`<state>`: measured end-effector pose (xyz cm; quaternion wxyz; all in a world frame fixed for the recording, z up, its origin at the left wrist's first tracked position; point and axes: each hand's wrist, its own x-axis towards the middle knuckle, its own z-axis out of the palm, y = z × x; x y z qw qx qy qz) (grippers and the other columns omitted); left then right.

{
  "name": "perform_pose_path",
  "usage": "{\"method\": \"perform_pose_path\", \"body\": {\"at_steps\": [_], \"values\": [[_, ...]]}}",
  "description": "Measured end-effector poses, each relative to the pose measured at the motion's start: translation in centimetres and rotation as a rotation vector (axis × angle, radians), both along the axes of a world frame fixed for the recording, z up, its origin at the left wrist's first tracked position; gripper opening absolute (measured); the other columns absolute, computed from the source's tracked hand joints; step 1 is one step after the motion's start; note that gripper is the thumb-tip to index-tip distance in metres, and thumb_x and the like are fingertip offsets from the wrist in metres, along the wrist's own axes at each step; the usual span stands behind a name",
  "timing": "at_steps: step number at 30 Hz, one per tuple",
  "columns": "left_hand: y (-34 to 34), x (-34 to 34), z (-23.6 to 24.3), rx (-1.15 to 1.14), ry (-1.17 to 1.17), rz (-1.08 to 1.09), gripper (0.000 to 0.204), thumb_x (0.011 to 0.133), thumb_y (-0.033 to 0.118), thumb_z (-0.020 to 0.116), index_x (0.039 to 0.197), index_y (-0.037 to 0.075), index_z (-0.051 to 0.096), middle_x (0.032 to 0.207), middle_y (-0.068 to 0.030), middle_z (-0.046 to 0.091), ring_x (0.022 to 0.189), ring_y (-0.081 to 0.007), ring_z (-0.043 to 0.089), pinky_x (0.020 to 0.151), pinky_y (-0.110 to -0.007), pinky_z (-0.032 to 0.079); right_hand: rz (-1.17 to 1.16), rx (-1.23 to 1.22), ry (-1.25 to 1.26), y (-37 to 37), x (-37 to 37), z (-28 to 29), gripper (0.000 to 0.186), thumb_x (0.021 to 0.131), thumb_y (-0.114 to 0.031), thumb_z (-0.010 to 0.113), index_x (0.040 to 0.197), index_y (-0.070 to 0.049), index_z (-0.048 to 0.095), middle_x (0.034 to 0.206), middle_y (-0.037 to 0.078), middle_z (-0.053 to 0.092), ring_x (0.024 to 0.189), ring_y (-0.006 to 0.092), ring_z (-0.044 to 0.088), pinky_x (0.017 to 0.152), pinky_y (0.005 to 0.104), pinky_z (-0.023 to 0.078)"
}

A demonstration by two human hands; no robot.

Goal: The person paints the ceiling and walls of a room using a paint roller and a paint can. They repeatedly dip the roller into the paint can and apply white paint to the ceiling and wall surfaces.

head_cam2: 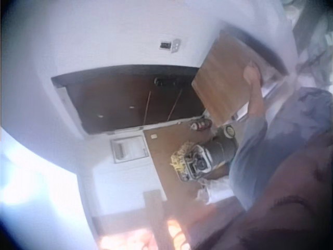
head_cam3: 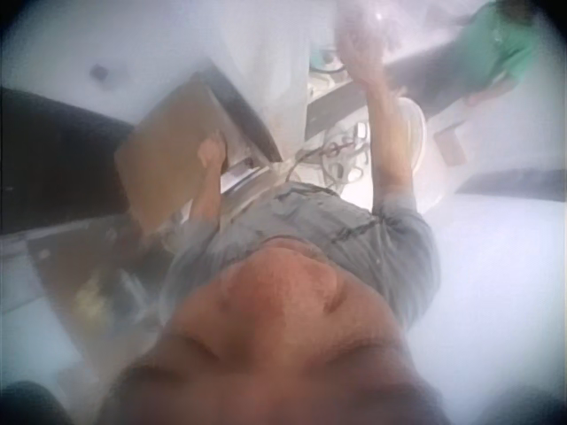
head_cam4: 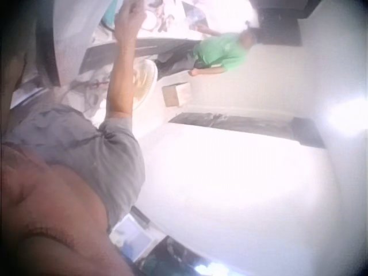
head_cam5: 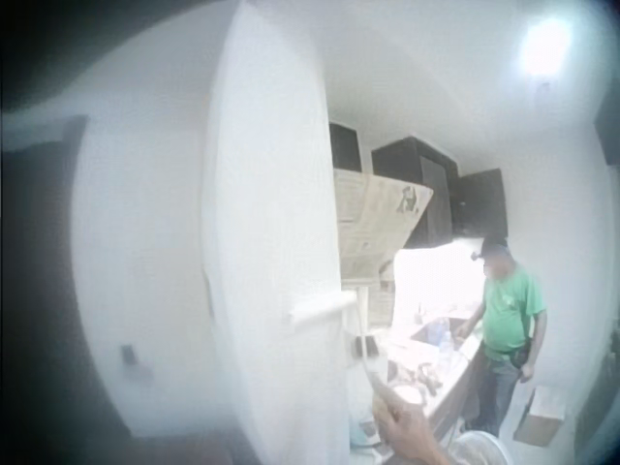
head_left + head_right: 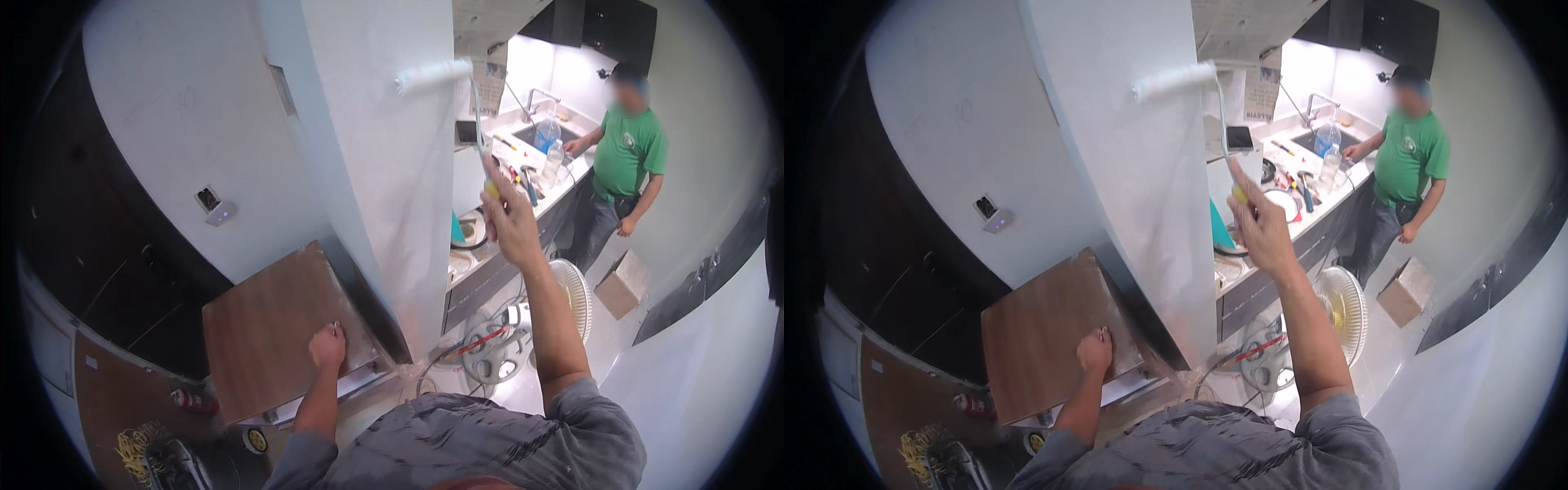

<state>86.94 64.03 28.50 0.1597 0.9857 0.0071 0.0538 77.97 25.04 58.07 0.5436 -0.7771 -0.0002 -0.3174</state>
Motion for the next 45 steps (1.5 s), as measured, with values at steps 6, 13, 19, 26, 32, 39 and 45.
{"method": "perform_pose_path", "body": {"at_steps": [6,13,19,26,32,39,45], "values": [[0.0,0.7,-1.1,0.076,-0.002,-0.002,0.044,0.104,0.043,0.049,0.092,0.006,0.072,0.09,-0.0225,0.073,0.088,-0.0417,0.072,0.082,-0.054,0.055,-0.041,-0.014,0.231,-0.6,-3.7,-13.3,0.058,0.1,-0.007,0.062,0.155,-0.019,0.05,0.08,0.005,0.06,0.068,0.0107,0.041,0.067,0.0265,0.045],[0.1,0.5,-0.9,0.099,0.007,0.009,0.044,0.105,0.042,0.049,0.091,0.006,0.071,0.09,-0.022,0.073,0.088,-0.0415,0.072,0.081,-0.054,0.055,0.004,-0.056,0.486,-0.6,-7.8,-23.7,0.06,0.101,-0.013,0.064,0.155,-0.034,0.048,0.071,0.016,0.054,0.065,0.019,0.045,0.071,0.0321,0.049],[-0.6,0.9,-1.0,0.079,-0.009,0.001,0.043,0.104,0.043,0.05,0.09,0.007,0.07,0.089,-0.0213,0.073,0.088,-0.0421,0.071,0.081,-0.054,0.055,0.062,-0.203,0.661,-1.8,-10.1,-29.8,0.056,0.103,-0.021,0.062,0.155,-0.035,0.046,0.081,0.024,0.067,0.073,0.0355,0.066,0.079,0.043,0.053],[-0.2,0.9,-1.2,0.086,0.009,0.036,0.042,0.104,0.043,0.051,0.092,0.008,0.071,0.09,-0.0206,0.074,0.089,-0.0418,0.071,0.082,-0.054,0.054,0.081,-0.192,0.605,-2.2,-10.2,-32.8,0.057,0.103,-0.016,0.061,0.156,-0.032,0.047,0.069,0.015,0.054,0.062,0.0219,0.051,0.071,0.0363,0.049],[0.1,0.8,-1.4,0.092,0.008,0.0,0.041,0.104,0.042,0.051,0.095,0.007,0.072,0.092,-0.0209,0.074,0.09,-0.0411,0.071,0.082,-0.054,0.054,0.039,-0.126,0.503,-1.1,-9.0,-22.6,0.058,0.101,-0.013,0.064,0.155,-0.029,0.049,0.072,0.017,0.056,0.061,0.02,0.047,0.069,0.035,0.049],[-0.2,0.6,-0.7,0.056,-0.017,-0.003,0.042,0.104,0.042,0.05,0.094,0.007,0.072,0.09,-0.0212,0.074,0.089,-0.0412,0.071,0.082,-0.054,0.054,-0.042,-0.087,0.157,-0.1,-4.5,-13.0,0.057,0.099,-0.006,0.065,0.152,-0.02,0.053,0.077,0.011,0.052,0.065,0.0146,0.04,0.065,0.0299,0.045],[-0.1,0.6,-0.8,0.052,-0.005,-0.007,0.044,0.104,0.043,0.05,0.092,0.007,0.072,0.089,-0.022,0.073,0.087,-0.0421,0.071,0.081,-0.054,0.055,-0.052,-0.092,0.157,-0.7,-3.7,-10.4,0.06,0.098,-0.006,0.065,0.153,-0.023,0.052,0.079,0.011,0.053,0.065,0.0129,0.037,0.063,0.0296,0.044]]}}
